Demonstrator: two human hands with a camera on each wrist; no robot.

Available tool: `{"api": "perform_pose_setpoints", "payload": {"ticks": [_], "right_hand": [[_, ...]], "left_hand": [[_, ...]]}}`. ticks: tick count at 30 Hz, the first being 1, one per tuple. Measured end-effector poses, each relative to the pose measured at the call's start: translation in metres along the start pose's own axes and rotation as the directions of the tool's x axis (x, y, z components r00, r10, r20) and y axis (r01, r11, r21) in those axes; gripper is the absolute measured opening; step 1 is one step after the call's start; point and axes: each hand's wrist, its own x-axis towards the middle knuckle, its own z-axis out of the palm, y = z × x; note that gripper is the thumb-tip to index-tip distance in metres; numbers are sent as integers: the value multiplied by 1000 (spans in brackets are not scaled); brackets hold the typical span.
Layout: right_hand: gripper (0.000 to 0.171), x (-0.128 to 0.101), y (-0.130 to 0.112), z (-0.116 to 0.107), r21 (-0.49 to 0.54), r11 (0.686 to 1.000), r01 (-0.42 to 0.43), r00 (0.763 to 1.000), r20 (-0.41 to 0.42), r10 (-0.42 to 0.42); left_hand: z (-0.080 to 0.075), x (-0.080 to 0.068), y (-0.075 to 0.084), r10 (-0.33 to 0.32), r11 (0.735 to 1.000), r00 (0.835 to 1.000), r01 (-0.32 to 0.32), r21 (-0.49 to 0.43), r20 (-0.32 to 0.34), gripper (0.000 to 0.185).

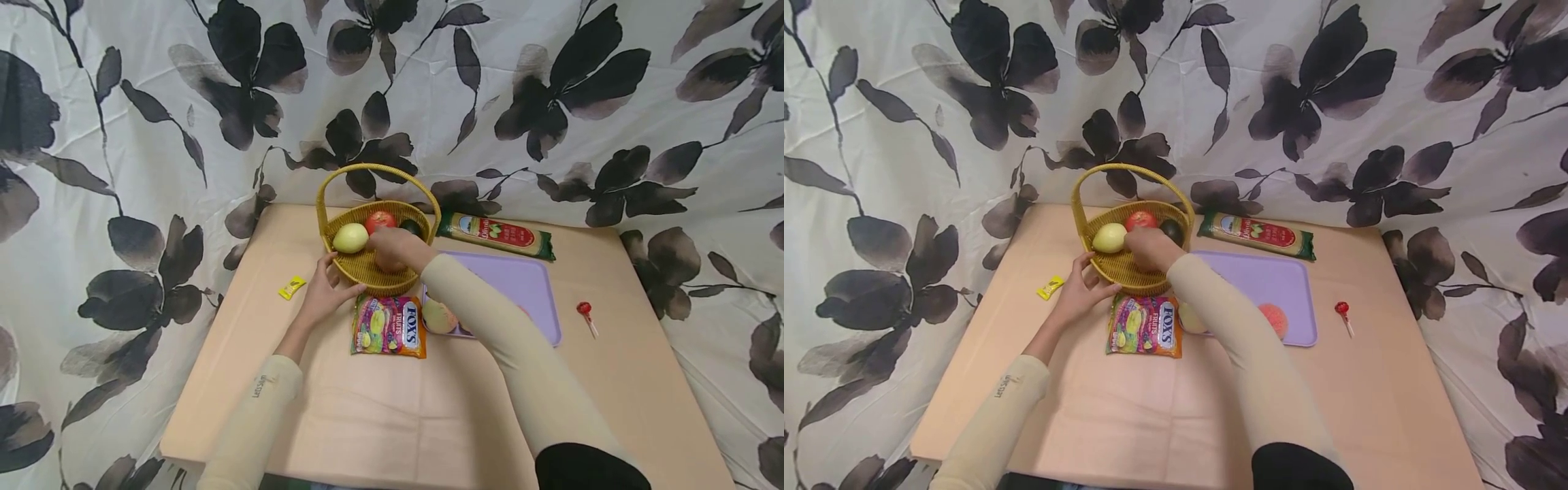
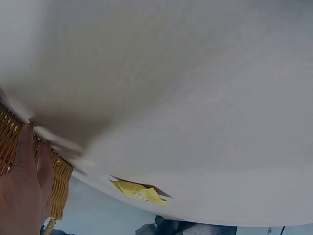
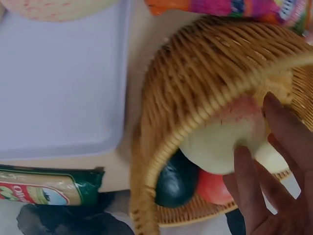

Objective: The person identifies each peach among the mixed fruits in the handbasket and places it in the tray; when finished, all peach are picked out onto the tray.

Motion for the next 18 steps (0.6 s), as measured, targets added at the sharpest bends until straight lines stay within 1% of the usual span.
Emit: {"api": "perform_pose_setpoints", "payload": {"ticks": [4,7,13,15,18], "right_hand": [[28,-1,3,9,-26,1000,-5,999,-41,4],[27,1,5,13,-67,998,-12,997,-70,8],[43,5,4,19,-154,986,-64,995,-88,51],[44,5,4,20,-171,983,-75,994,-89,60],[39,2,4,20,-185,980,-74,994,-87,58]], "left_hand": [[-1,-2,10,-3,1000,1000,3,1,17,109],[-1,-3,13,-4,1000,1000,4,9,19,108],[0,0,2,14,1000,1000,-14,16,-3,110],[0,1,-1,21,999,1000,-21,24,-9,110],[-1,1,-3,28,999,999,-28,32,-18,111]]}}
